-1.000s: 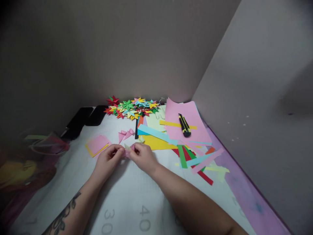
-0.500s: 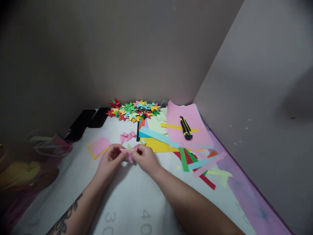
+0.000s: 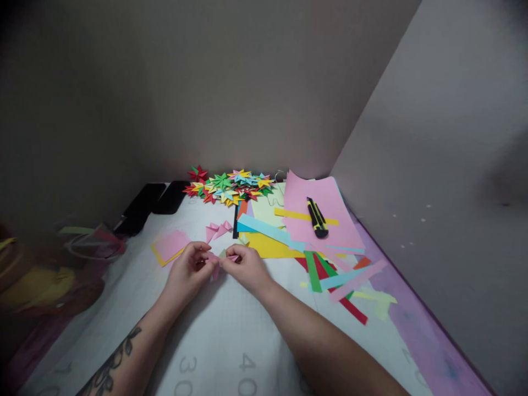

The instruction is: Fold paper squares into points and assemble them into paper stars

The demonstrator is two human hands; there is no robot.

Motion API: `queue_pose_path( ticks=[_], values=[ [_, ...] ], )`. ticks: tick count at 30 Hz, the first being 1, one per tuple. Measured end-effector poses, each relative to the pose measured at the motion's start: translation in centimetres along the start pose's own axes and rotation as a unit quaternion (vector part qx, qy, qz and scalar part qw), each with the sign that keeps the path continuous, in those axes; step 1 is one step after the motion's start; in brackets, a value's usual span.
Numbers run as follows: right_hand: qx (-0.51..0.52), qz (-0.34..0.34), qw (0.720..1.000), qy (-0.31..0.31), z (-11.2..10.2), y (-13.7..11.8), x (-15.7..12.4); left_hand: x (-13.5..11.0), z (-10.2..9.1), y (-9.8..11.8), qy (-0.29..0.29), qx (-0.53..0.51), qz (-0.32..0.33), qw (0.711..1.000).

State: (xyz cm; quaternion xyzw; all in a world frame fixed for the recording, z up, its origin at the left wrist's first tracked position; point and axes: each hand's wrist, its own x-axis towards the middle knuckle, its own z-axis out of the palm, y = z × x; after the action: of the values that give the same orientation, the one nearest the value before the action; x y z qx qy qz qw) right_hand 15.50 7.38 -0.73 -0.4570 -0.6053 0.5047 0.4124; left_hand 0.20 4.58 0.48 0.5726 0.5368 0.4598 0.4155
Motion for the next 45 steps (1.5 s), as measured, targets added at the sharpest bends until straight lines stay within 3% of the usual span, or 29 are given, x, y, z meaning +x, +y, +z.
queue_pose_path(
  ticks=[6,9,13,16,18,26,31,34,37,45],
  values=[
    [-0.024,-0.017,0.999,-0.014,0.1,-0.3,-0.2,-0.2,0.2,-0.3,0.0,0.016,-0.005,1.0],
    [-0.027,-0.047,0.998,0.014,-0.1,-0.6,-0.3,-0.2,0.2,-0.1,0.001,0.008,-0.009,1.0],
    [0.034,-0.038,0.993,0.109,-1.5,-0.9,0.5,0.0,-0.2,0.5,0.023,0.009,-0.011,1.0],
    [0.117,0.001,0.964,0.237,-3.3,-0.3,1.9,0.3,-0.6,0.9,0.057,0.038,-0.007,0.998],
    [0.151,0.024,0.946,0.284,-4.4,0.3,2.7,0.4,-0.7,1.0,0.069,0.066,0.009,0.995],
    [0.17,0.024,0.944,0.28,-4.7,2.0,3.7,2.7,-0.6,2.0,0.057,0.288,0.025,0.956],
    [0.173,0.016,0.94,0.294,-4.8,2.6,4.0,5.6,2.8,3.2,-0.047,0.392,0.019,0.918],
    [0.174,0.013,0.935,0.308,-4.9,2.9,4.1,7.0,5.4,3.1,-0.076,0.411,0.007,0.909],
    [0.174,0.011,0.933,0.314,-5.0,3.0,4.2,8.0,6.7,2.6,-0.088,0.416,-0.022,0.905],
    [0.159,0.009,0.94,0.303,-4.9,2.6,4.2,8.2,5.8,2.2,-0.081,0.327,-0.055,0.94]
  ],
)
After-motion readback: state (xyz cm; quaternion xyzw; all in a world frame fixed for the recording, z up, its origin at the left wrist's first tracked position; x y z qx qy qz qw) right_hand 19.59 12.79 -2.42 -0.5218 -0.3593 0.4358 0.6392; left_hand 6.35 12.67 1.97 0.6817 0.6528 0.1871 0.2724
